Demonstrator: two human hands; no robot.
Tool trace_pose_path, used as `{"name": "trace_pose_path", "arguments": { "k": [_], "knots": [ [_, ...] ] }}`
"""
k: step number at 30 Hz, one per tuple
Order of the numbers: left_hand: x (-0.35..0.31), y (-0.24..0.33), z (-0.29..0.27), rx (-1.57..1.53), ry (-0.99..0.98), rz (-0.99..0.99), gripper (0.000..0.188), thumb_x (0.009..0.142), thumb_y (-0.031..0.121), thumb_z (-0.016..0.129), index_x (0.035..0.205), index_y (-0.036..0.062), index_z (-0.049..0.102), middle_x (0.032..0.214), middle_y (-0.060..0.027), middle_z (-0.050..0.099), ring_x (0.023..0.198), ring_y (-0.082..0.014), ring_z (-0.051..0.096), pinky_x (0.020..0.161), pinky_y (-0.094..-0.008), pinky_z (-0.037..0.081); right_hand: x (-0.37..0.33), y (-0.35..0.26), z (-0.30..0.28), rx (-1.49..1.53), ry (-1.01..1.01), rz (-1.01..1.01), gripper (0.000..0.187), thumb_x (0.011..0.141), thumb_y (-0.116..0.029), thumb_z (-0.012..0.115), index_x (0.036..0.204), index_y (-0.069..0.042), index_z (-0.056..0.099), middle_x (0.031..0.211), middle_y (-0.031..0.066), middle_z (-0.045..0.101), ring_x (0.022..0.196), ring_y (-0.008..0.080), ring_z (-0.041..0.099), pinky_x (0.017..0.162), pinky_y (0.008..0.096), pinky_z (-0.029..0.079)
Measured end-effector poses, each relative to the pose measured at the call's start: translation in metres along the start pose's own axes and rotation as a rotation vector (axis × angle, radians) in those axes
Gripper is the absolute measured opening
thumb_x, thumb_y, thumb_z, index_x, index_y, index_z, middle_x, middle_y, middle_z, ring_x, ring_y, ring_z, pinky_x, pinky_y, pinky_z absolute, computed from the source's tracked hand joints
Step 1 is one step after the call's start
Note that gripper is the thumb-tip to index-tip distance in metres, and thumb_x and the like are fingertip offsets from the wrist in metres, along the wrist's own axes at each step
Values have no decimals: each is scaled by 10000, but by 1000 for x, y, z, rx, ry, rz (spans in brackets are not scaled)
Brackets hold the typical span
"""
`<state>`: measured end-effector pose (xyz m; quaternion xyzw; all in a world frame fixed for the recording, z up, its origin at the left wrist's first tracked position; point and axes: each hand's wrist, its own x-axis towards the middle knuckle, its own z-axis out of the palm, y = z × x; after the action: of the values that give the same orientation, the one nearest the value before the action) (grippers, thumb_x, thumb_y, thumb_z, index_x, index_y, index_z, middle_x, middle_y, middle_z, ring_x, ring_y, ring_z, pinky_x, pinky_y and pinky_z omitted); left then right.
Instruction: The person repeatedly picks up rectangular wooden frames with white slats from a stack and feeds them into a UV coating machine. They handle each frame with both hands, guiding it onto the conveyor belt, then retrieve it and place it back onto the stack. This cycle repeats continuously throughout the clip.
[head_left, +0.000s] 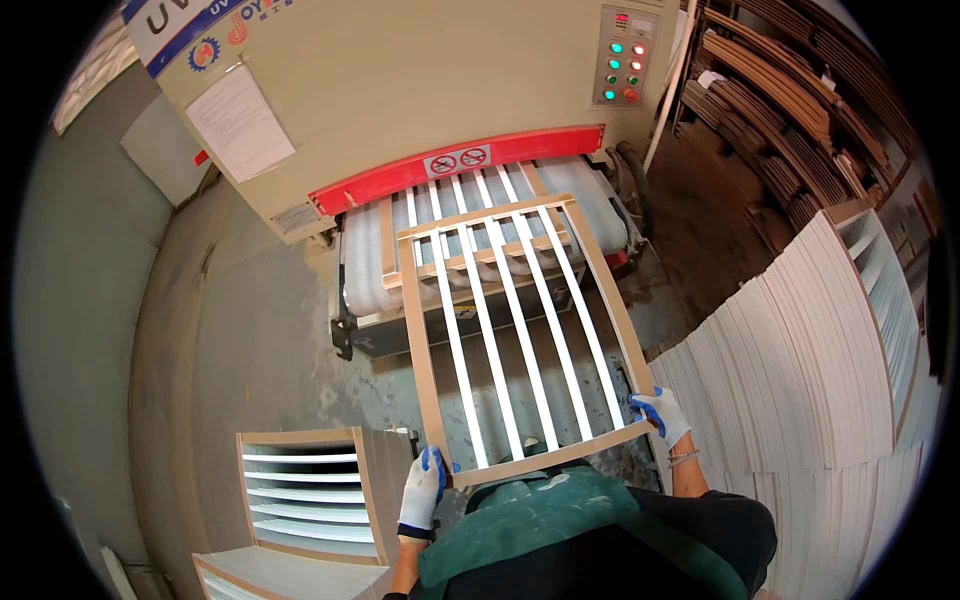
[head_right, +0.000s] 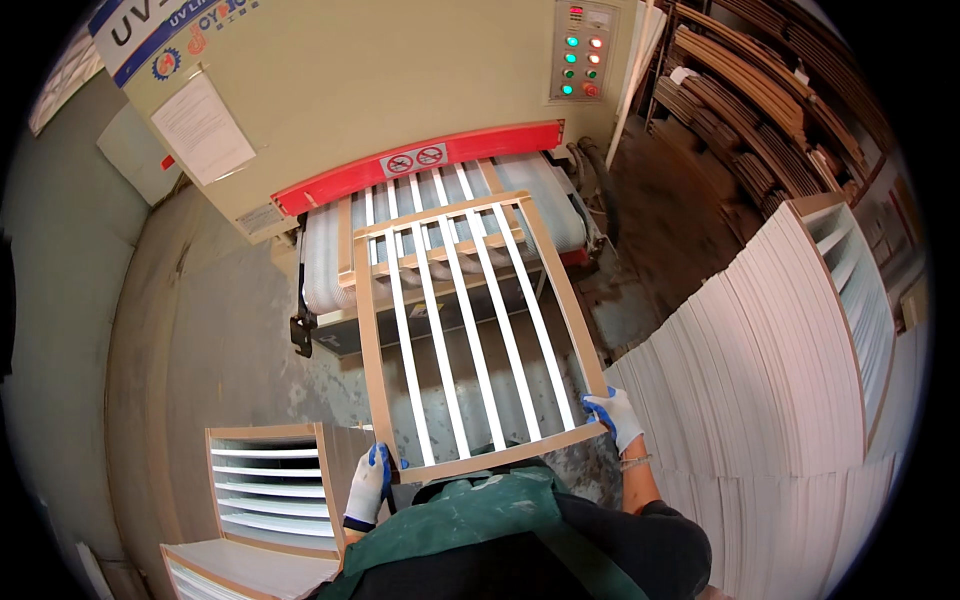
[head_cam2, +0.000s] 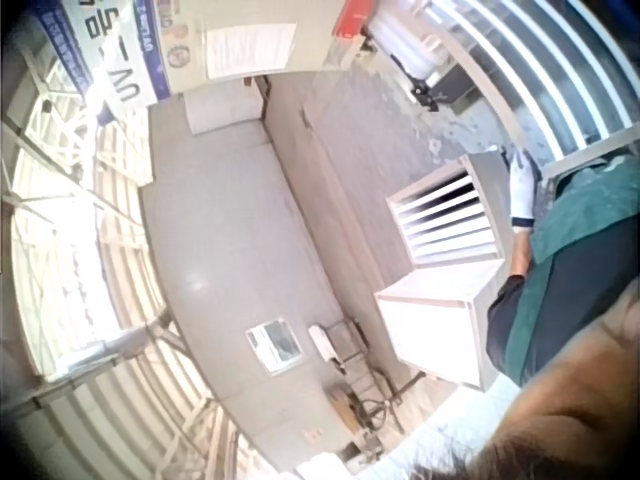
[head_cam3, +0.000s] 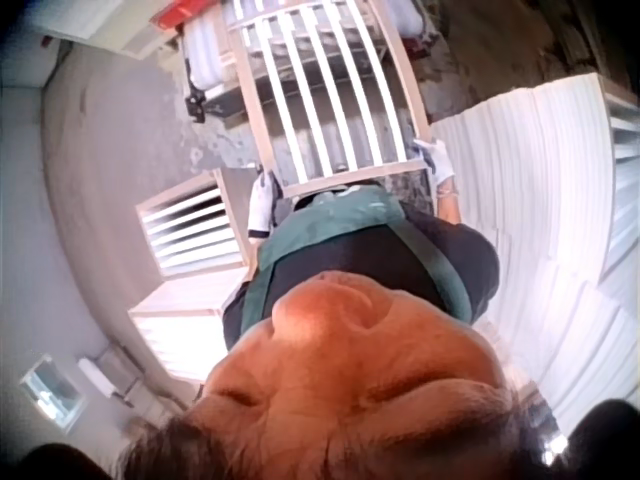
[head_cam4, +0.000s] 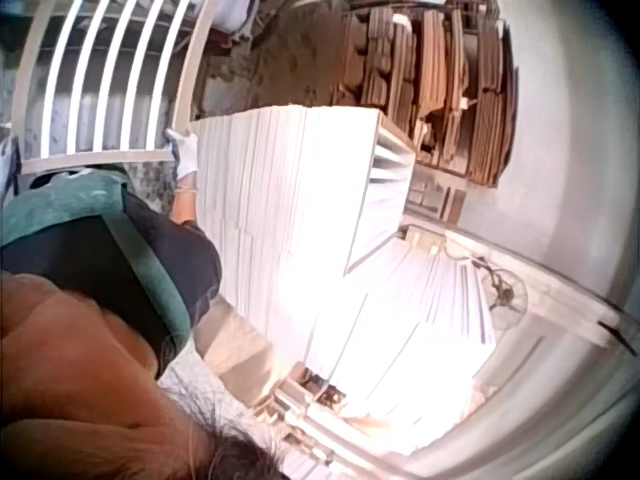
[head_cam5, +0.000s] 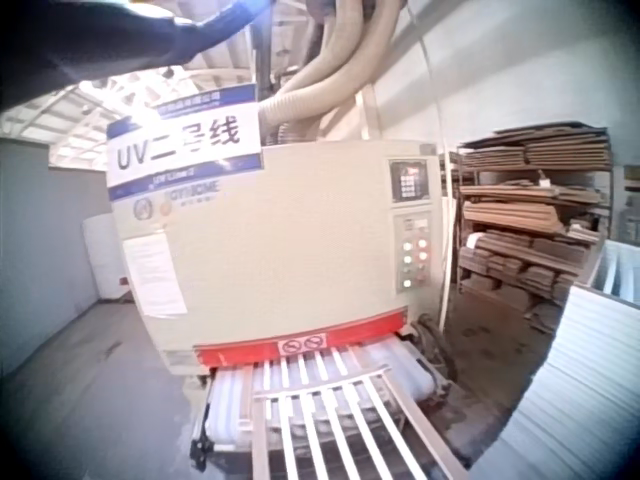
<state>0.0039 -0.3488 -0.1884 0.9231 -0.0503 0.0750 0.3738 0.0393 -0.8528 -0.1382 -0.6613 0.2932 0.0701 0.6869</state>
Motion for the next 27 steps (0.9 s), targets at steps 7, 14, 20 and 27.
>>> {"name": "trace_pose_path", "arguments": {
  "k": [7, 14, 20, 27],
  "knots": [
    [-6, 11, -12, -151, -260, -262, 319, 1054, 193, 478, 1292, -17, 509, 1169, -249, 608, 1069, -391, 597, 927, -411, 516, -13, -9, 2, -14, 12, 41, 177, 858, -92, 716, 985, 24, 677, 741, 55, 645, 537, 120, 555, 500, 266, 453],
    [1, 3, -2, -358, -216, -485, 392, 1066, 327, 429, 1134, -21, 595, 1016, -212, 637, 942, -344, 621, 851, -401, 506, -10, -8, 3, 28, -2, 23, 182, 856, -94, 724, 989, 22, 678, 749, 63, 658, 549, 125, 573, 502, 266, 463],
    [11, 14, -3, -491, -179, -575, 464, 1052, 392, 415, 1009, -24, 615, 804, -159, 626, 771, -304, 631, 745, -397, 488, -9, -15, 3, -1, -7, 40, 198, 859, -92, 727, 1012, 24, 676, 754, 62, 654, 543, 121, 565, 498, 263, 464],
    [11, 7, 1, -494, -196, -630, 455, 1053, 375, 419, 1019, -31, 620, 840, -174, 644, 810, -307, 648, 775, -388, 500, -10, -16, 5, -5, 12, 34, 191, 855, -109, 736, 989, 16, 682, 735, 58, 648, 529, 120, 558, 490, 265, 458]
  ]
}}
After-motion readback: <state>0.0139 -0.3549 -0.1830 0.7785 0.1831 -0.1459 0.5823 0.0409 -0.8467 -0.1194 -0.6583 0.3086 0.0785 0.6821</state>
